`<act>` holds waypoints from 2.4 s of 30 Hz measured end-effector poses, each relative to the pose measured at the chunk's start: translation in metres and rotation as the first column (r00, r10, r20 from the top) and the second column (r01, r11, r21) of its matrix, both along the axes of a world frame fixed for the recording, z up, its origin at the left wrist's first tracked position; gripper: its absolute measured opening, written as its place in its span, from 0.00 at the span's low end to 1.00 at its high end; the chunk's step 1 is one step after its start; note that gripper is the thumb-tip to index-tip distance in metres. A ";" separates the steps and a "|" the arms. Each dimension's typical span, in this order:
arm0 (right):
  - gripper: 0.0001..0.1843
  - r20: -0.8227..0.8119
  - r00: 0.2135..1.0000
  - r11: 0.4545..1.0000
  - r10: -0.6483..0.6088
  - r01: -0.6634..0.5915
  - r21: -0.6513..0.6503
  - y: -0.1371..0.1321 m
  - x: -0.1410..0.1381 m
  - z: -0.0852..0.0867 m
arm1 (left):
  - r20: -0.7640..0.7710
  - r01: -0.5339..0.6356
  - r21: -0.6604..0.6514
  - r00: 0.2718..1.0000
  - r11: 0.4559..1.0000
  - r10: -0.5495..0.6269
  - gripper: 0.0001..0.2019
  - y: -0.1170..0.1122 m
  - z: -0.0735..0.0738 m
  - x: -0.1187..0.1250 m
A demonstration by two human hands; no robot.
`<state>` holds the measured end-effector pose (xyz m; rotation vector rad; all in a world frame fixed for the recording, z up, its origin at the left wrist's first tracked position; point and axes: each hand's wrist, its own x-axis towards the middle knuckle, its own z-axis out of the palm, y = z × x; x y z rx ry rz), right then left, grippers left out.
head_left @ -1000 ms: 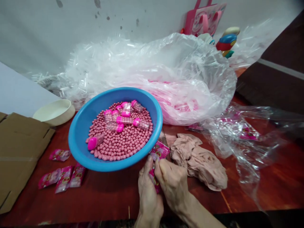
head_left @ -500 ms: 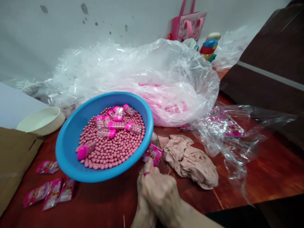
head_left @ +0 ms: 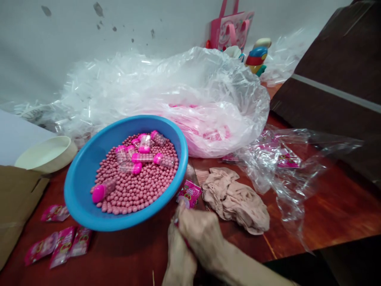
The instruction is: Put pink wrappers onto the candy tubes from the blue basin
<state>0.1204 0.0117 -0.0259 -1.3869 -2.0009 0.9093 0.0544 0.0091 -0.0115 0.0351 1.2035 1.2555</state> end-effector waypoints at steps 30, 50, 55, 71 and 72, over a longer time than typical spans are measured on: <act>0.19 -0.226 0.966 0.988 -0.123 0.140 0.062 -0.014 -0.005 0.016 | -0.422 0.162 0.114 0.901 0.980 -0.100 0.12 -0.036 0.004 -0.034; 0.19 0.049 0.997 0.978 -0.060 0.049 0.203 -0.008 -0.012 -0.005 | -0.895 -0.002 -0.050 0.444 0.999 -0.044 0.11 -0.063 -0.013 -0.080; 0.23 0.062 0.991 0.960 -0.116 0.096 0.262 -0.009 -0.019 -0.006 | -0.883 -0.018 0.015 0.469 1.000 0.022 0.09 -0.061 -0.007 -0.079; 0.26 0.262 0.777 0.730 -0.572 0.337 0.595 0.009 0.105 -0.005 | -0.417 -0.085 0.043 0.904 0.995 0.095 0.14 -0.047 0.018 -0.061; 0.24 0.233 0.785 0.726 -0.574 0.357 0.587 0.011 0.103 -0.004 | -0.372 -0.083 0.043 0.924 0.996 0.093 0.14 -0.046 0.018 -0.056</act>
